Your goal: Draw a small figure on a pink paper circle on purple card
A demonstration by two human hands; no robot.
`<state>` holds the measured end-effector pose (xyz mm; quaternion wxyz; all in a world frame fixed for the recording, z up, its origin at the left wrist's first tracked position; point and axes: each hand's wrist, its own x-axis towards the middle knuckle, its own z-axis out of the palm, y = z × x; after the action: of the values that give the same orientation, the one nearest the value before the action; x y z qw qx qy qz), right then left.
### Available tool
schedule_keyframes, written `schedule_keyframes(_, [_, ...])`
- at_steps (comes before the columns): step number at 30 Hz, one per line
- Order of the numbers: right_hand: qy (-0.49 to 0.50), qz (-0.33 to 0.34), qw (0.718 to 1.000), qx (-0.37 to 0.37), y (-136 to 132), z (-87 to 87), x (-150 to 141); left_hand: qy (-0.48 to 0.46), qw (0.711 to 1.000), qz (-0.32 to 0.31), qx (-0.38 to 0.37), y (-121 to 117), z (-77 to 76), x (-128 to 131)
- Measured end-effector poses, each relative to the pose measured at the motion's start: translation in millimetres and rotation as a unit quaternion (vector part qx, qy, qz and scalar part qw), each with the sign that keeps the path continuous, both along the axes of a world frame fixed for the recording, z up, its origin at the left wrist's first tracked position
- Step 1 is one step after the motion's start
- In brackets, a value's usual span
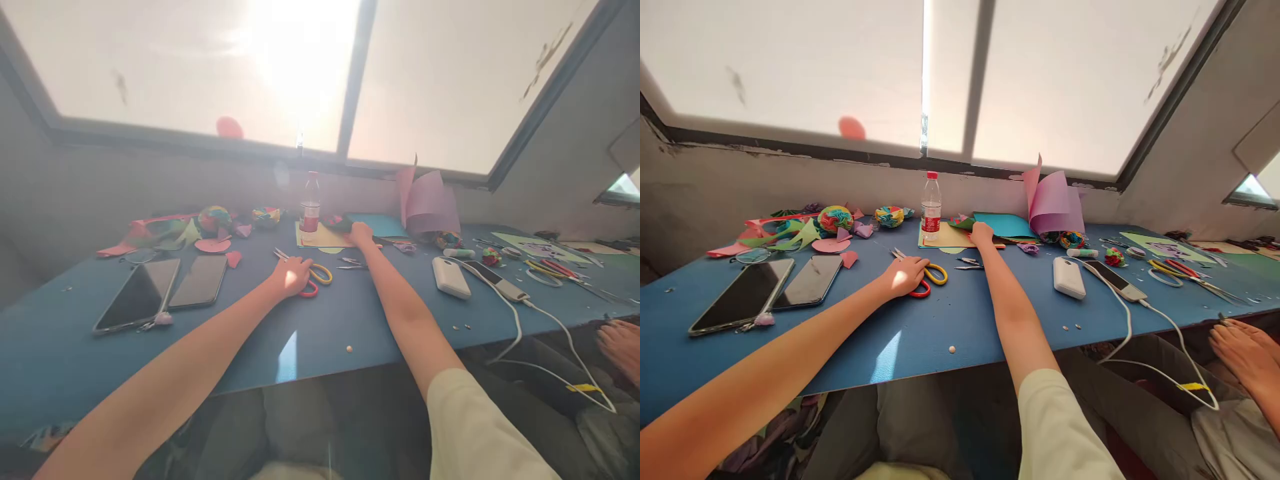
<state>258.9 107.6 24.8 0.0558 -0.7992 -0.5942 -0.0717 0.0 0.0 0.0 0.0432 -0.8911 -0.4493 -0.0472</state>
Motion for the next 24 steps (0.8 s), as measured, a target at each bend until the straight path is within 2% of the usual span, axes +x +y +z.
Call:
schedule_keyframes(7, [0.085, -0.017, 0.994, 0.064, -4.7, -1.5, -0.5, -0.001, 1.0, -0.002, 0.0, -1.4, 0.6, -0.2])
schedule_keyframes(10, [0.132, -0.078, 0.978, 0.139, -12.5, 7.4, 15.1, 0.003, 1.0, -0.003, -0.004, -1.5, 1.2, -0.3])
schedule_keyframes(14, [0.184, -0.244, 0.921, 0.24, -34.3, 19.3, 63.0, 0.003, 1.0, -0.001, -0.004, -1.0, 1.0, 0.4])
schedule_keyframes(18, [0.233, -0.402, 0.844, 0.266, -59.4, 9.5, 111.9, -0.002, 1.0, 0.002, -0.001, 0.0, -1.0, 1.9])
schedule_keyframes(21, [0.266, -0.434, 0.822, 0.256, -64.8, -6.7, 132.2, -0.006, 1.0, 0.004, 0.002, -0.1, -1.8, 2.4])
schedule_keyframes(24, [0.294, -0.417, 0.823, 0.248, -56.4, -16.8, 142.7, -0.007, 1.0, 0.006, 0.004, -1.4, -0.9, 2.1])
